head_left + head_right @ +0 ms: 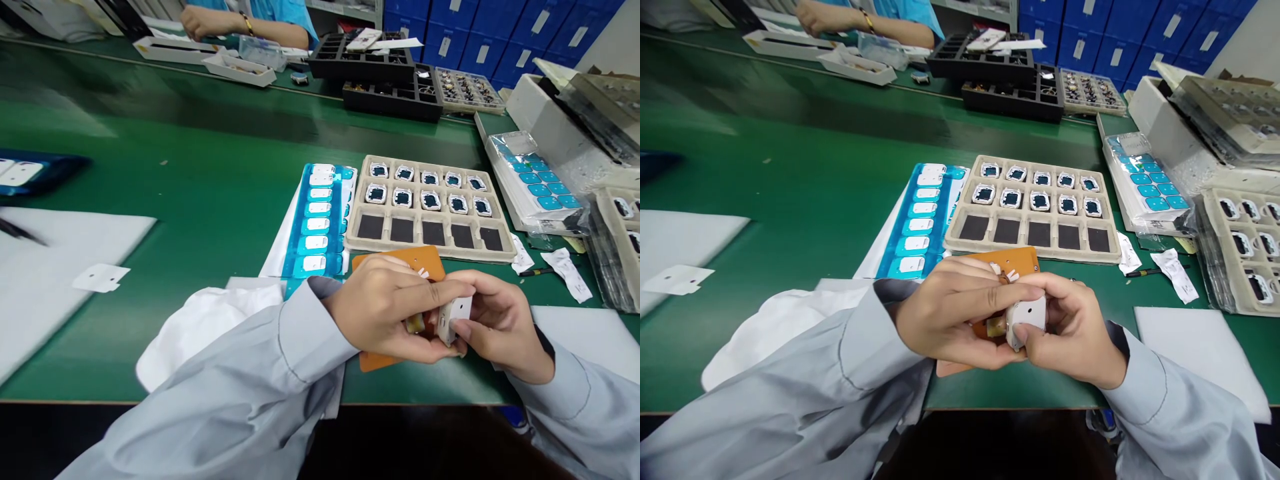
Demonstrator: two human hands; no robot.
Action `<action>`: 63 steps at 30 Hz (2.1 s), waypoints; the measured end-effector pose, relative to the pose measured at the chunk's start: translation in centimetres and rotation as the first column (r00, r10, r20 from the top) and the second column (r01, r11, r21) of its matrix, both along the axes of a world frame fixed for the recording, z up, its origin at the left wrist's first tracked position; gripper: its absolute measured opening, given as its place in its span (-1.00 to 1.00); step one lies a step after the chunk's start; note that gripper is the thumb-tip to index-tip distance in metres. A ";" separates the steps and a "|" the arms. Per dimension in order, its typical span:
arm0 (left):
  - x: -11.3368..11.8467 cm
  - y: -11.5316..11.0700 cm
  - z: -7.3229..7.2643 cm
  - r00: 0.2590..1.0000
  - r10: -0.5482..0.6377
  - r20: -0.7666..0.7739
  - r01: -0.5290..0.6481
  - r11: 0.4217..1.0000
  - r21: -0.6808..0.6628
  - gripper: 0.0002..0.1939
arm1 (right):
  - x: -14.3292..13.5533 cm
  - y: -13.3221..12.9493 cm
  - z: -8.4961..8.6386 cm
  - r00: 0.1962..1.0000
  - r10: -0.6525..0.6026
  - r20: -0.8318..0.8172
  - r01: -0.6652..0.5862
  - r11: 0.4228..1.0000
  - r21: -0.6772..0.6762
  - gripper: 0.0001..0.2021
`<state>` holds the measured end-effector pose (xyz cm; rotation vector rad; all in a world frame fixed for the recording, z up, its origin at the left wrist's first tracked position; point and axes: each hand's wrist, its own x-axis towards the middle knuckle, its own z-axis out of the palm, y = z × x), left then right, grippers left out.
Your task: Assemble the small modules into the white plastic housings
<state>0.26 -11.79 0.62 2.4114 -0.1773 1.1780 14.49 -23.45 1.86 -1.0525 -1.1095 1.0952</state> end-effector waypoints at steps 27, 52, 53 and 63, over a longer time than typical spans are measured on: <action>0.1 -0.1 0.0 1.000 0.005 -0.012 -0.005 1.000 -0.014 -0.59 | 0.0 0.1 0.2 0.999 0.007 -0.039 -0.008 0.999 -0.031 -0.84; 0.0 -0.3 0.0 1.000 0.030 -0.008 -0.030 1.000 0.005 -0.53 | 0.0 0.1 0.3 0.999 -0.027 -0.022 0.026 0.998 -0.058 -0.83; 0.0 -0.3 0.0 1.000 0.031 -0.003 -0.031 1.000 0.004 -0.53 | 0.0 0.1 0.3 0.999 -0.028 -0.023 0.027 0.998 -0.056 -0.83; 0.0 -0.3 -0.1 0.999 0.033 -0.001 -0.033 0.999 0.003 -0.53 | -0.1 0.1 0.3 0.999 -0.032 -0.028 0.030 0.997 -0.078 -0.81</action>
